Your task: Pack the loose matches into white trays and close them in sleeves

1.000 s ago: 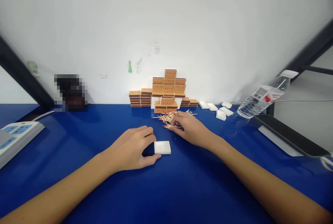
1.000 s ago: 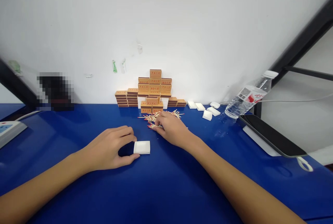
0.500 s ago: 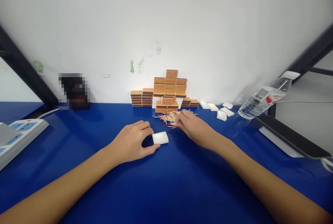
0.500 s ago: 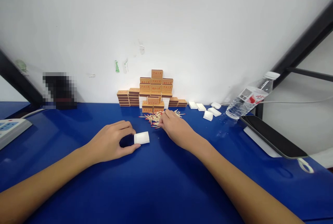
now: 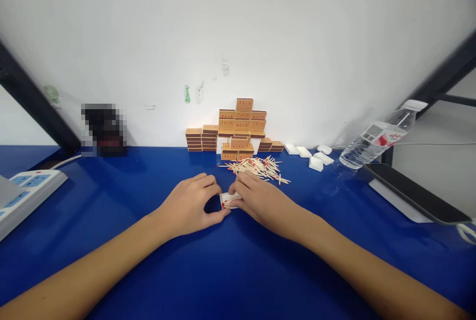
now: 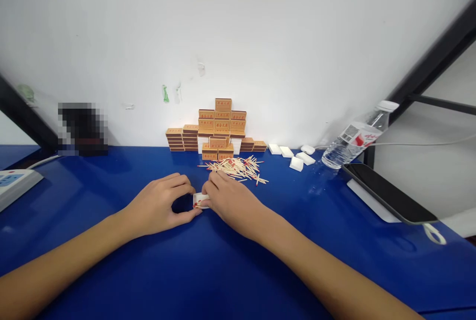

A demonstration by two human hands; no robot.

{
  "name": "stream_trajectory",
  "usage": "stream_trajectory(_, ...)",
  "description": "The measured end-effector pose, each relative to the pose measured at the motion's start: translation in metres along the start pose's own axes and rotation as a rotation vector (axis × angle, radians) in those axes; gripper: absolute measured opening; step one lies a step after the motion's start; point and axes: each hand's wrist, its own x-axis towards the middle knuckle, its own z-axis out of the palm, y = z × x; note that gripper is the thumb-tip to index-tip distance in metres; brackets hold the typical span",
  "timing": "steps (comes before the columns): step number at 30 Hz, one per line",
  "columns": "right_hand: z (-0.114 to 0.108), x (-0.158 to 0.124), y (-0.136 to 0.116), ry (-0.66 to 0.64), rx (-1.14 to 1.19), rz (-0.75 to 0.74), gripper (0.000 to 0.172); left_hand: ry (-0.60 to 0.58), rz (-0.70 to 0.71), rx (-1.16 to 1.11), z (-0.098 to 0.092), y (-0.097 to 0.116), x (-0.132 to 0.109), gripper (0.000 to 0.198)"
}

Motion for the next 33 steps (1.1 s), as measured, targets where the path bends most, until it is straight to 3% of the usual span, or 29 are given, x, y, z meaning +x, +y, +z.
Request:
stream_trajectory(10,-0.015,-0.014,0.025,-0.091,0.423,0.221,0.006,0.014,0.022,0.000,0.001,-0.003,-0.001,0.030)
stream_trajectory(14,-0.013,-0.013,0.022,-0.123,0.432,0.219,0.010,0.011,0.025,-0.010,0.001,-0.003,-0.001,0.030)
stream_trajectory(20,-0.016,-0.010,0.011,-0.038,0.496,0.235,0.008,0.003,0.030,-0.011,-0.001,-0.002,0.000,0.030)
stream_trajectory(27,-0.014,-0.008,0.003,-0.038,0.522,0.219,0.012,0.019,0.051,-0.010,0.000,0.000,0.000,0.031)
stream_trajectory(33,-0.013,-0.007,-0.007,-0.066,0.620,0.188,0.006,0.041,0.181,-0.021,-0.002,0.000,0.000,0.032)
